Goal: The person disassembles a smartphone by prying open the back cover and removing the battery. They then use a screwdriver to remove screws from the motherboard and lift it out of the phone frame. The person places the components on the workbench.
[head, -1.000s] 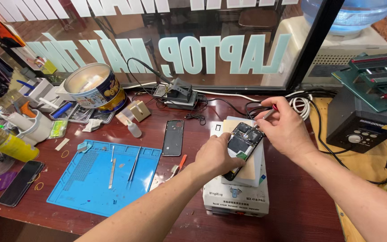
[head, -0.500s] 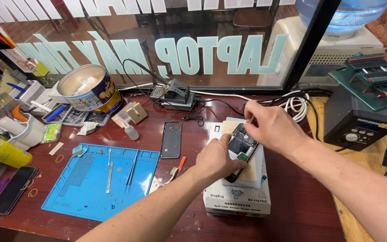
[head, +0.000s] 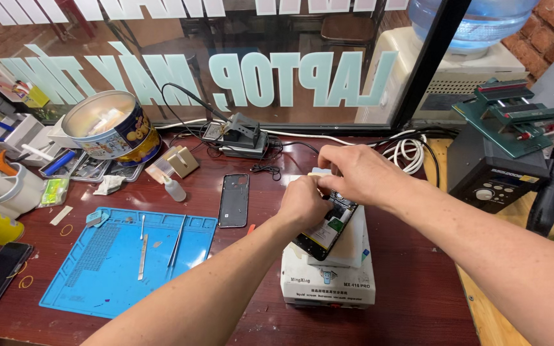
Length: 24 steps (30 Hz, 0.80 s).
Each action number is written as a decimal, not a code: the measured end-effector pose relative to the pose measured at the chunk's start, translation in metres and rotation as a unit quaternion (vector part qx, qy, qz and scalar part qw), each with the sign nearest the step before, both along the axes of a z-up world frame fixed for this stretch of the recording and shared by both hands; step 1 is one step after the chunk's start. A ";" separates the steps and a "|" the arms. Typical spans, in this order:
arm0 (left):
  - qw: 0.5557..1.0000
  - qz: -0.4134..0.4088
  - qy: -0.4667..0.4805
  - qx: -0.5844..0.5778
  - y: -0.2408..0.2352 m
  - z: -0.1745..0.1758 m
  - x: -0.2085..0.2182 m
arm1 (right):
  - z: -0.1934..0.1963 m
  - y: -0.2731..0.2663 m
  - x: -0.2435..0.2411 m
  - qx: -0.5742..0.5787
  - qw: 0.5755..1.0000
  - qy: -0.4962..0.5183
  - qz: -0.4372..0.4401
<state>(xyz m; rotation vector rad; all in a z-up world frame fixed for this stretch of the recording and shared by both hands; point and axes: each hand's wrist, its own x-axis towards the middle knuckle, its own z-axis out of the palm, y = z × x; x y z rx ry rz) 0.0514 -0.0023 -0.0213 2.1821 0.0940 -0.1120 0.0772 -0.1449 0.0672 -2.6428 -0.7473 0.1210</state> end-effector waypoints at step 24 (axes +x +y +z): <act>0.956 -0.271 0.067 0.087 0.034 -0.003 0.041 | -0.019 -0.003 -0.011 0.145 0.989 -0.020 -0.018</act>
